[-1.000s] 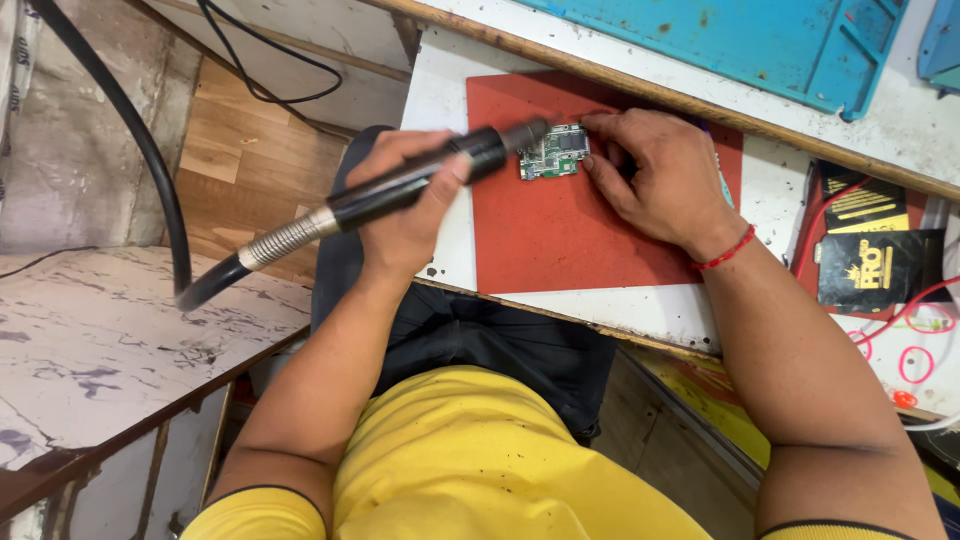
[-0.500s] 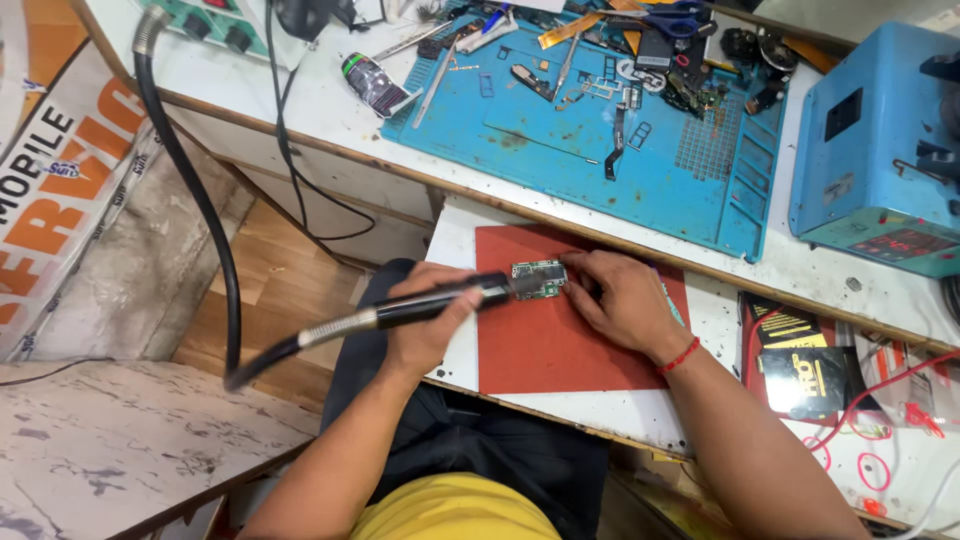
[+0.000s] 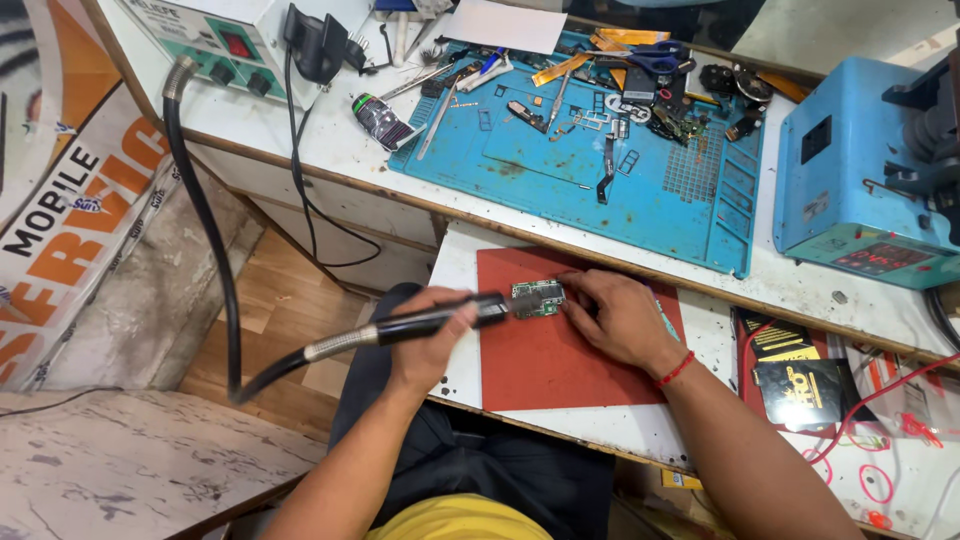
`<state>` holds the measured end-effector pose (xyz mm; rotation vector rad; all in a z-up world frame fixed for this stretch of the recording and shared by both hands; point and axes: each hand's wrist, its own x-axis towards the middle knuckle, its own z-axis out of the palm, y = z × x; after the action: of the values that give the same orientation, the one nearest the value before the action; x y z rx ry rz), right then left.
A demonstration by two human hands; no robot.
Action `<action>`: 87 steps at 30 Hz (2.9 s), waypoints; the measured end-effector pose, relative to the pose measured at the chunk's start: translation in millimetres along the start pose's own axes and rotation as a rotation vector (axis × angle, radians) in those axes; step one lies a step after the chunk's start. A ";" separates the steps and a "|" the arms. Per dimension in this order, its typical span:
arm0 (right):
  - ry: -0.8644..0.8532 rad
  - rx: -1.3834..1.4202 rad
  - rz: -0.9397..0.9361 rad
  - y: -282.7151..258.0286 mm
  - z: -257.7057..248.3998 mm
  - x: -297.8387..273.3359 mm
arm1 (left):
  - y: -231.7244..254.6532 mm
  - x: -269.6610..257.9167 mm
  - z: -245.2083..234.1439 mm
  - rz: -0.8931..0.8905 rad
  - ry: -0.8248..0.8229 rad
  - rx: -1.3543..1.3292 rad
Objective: The person sits on the floor and uses a hot air gun to heat a small circuit board placed on a red mat. They manipulate the board with their hands and use a tool to adjust components while applying heat.
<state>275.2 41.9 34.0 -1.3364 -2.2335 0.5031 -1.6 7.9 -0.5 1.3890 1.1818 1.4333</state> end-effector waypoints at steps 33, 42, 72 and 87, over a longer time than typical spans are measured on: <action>-0.009 -0.018 -0.063 5.8 1.3 -7.5 | 3.5 -8.3 -2.0 0.036 0.041 -0.014; -0.006 -0.027 -0.092 4.6 -0.1 -8.3 | 4.0 -5.8 -0.6 0.023 0.032 0.060; 0.009 0.014 -0.023 0.1 1.4 -5.6 | -1.7 -0.3 3.7 0.010 -0.018 0.060; -0.041 0.032 0.052 -4.2 -2.4 -1.6 | -2.9 -3.3 3.4 0.025 -0.040 0.004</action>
<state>274.3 38.8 37.9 -1.3825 -2.2188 0.5871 1.9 5.7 -4.3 1.4332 1.1469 1.4143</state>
